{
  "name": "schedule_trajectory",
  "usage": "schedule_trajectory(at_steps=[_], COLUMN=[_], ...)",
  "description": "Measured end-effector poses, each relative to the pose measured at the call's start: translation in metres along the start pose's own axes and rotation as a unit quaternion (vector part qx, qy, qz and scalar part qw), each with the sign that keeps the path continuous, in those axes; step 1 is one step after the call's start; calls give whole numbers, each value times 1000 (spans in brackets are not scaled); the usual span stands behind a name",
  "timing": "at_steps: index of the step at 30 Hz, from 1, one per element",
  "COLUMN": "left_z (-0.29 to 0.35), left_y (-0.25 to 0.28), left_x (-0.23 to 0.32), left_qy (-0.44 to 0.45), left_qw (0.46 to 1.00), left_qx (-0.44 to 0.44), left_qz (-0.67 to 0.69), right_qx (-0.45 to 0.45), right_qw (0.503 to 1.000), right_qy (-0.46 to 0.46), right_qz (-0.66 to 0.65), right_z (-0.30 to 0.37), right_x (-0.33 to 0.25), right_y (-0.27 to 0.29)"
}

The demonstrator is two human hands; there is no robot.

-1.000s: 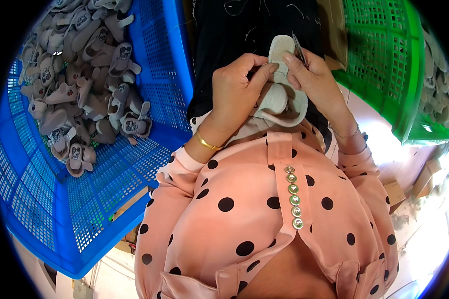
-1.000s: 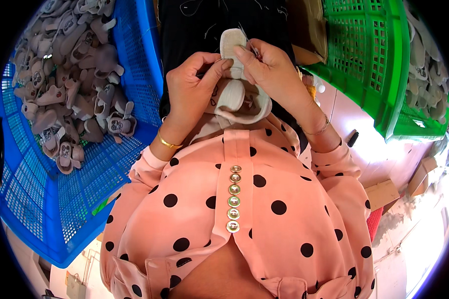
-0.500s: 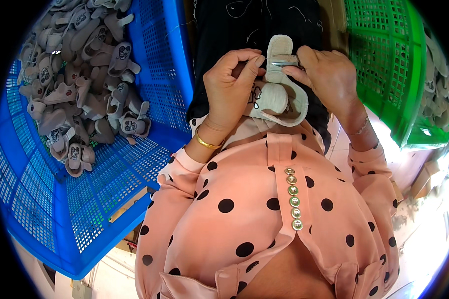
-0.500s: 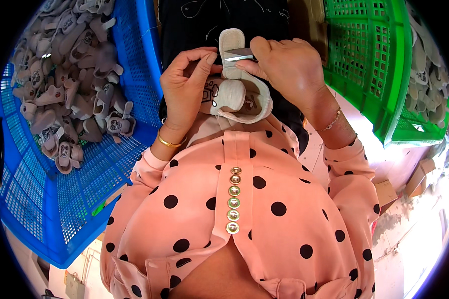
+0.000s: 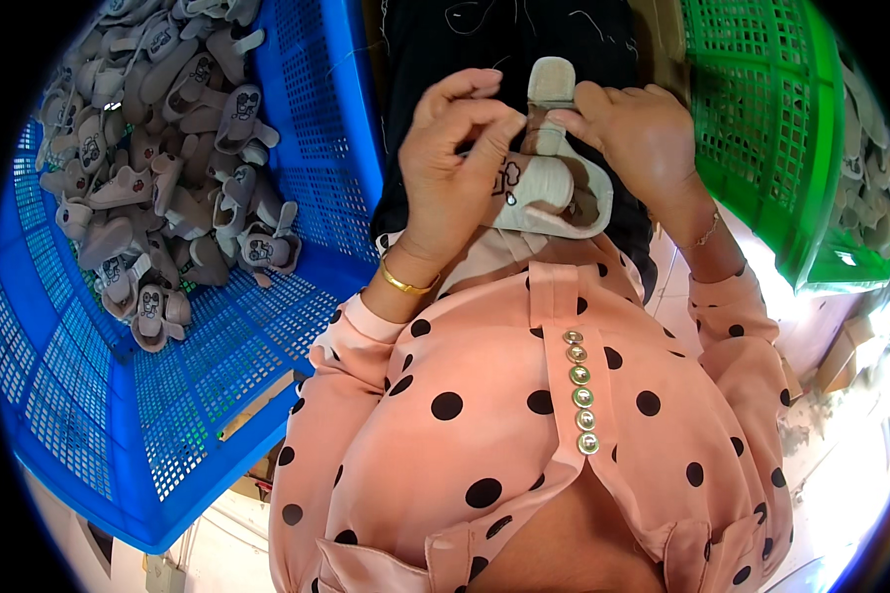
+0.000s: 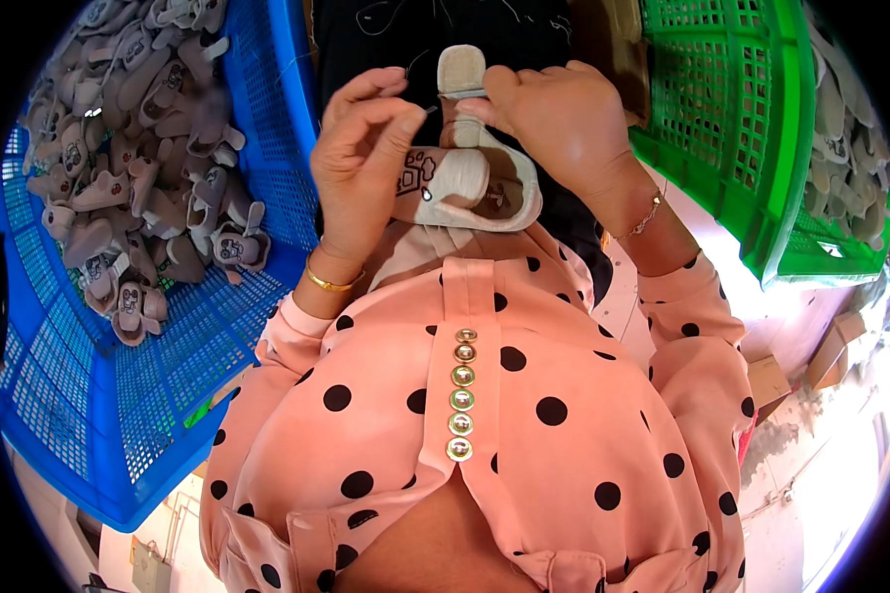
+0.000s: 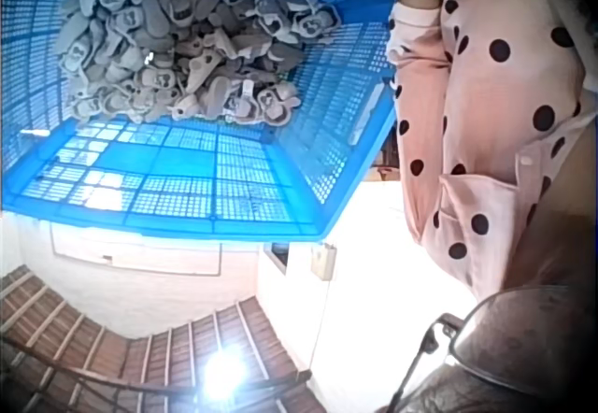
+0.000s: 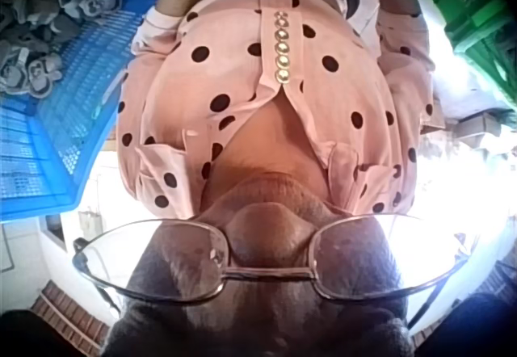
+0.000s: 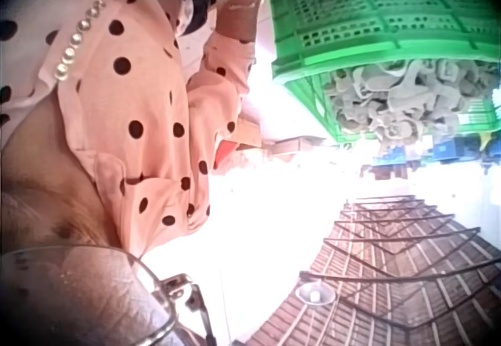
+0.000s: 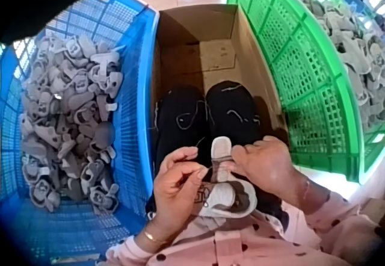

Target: The person uses scissors to trim excess fabric and threads from the edges of a white slipper. They hold the slipper in their left hand and carefully cut along the seams and straps with their right hand. The slipper is handled one at a time from a large blue basket filled with similar items.

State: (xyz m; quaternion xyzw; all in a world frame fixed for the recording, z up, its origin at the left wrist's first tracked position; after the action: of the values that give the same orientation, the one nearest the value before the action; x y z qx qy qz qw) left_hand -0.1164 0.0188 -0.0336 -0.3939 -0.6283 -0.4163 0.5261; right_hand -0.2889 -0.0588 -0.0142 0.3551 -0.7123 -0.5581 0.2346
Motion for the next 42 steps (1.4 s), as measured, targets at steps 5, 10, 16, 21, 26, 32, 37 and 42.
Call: schedule_trajectory(at_steps=[5,10,16,21,26,32,37,42], left_z=[-26,-11,-5,-4,7,13,12,13], left_y=[29,20,-1,3,12,14,17,18], left_x=[15,11,-2,1,2,1,4,2], left_qy=[-195,130,268,338,409,436,445,424], left_qw=[918,972,920,905,877,868,854,855], left_qx=[74,-163,-284,-236,-170,-159,-179,-194], left_qz=[-338,-106,-23,107,183,176,202,226], right_qx=[-5,-136,-121,-48,-23,-31,-63,-65], right_qw=[909,860,711,854,986,999,998,997], right_qy=[-232,-294,-374,-300,-64,2,-5,-15], right_qz=[-345,-393,-584,-422,-152,-39,-6,-37], right_z=[11,12,20,22,26,27,28,31], right_x=[4,-2,-15,-8,-8,-17,-23,-21], right_y=[-10,-11,-12,9,39,41,37,32])
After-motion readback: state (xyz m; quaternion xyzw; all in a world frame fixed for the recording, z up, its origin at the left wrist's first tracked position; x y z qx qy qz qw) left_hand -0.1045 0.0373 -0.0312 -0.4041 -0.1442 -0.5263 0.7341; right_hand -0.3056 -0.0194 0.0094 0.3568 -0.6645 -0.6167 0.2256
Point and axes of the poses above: each hand's wrist, its own z-axis away from the middle knuckle, its own y-axis out of the back of the hand, x = y × z, the point moved 3 cm from there along -z, towards the middle knuckle, and after that the axes turned 4 degrees about x, right-handed, at the moved point
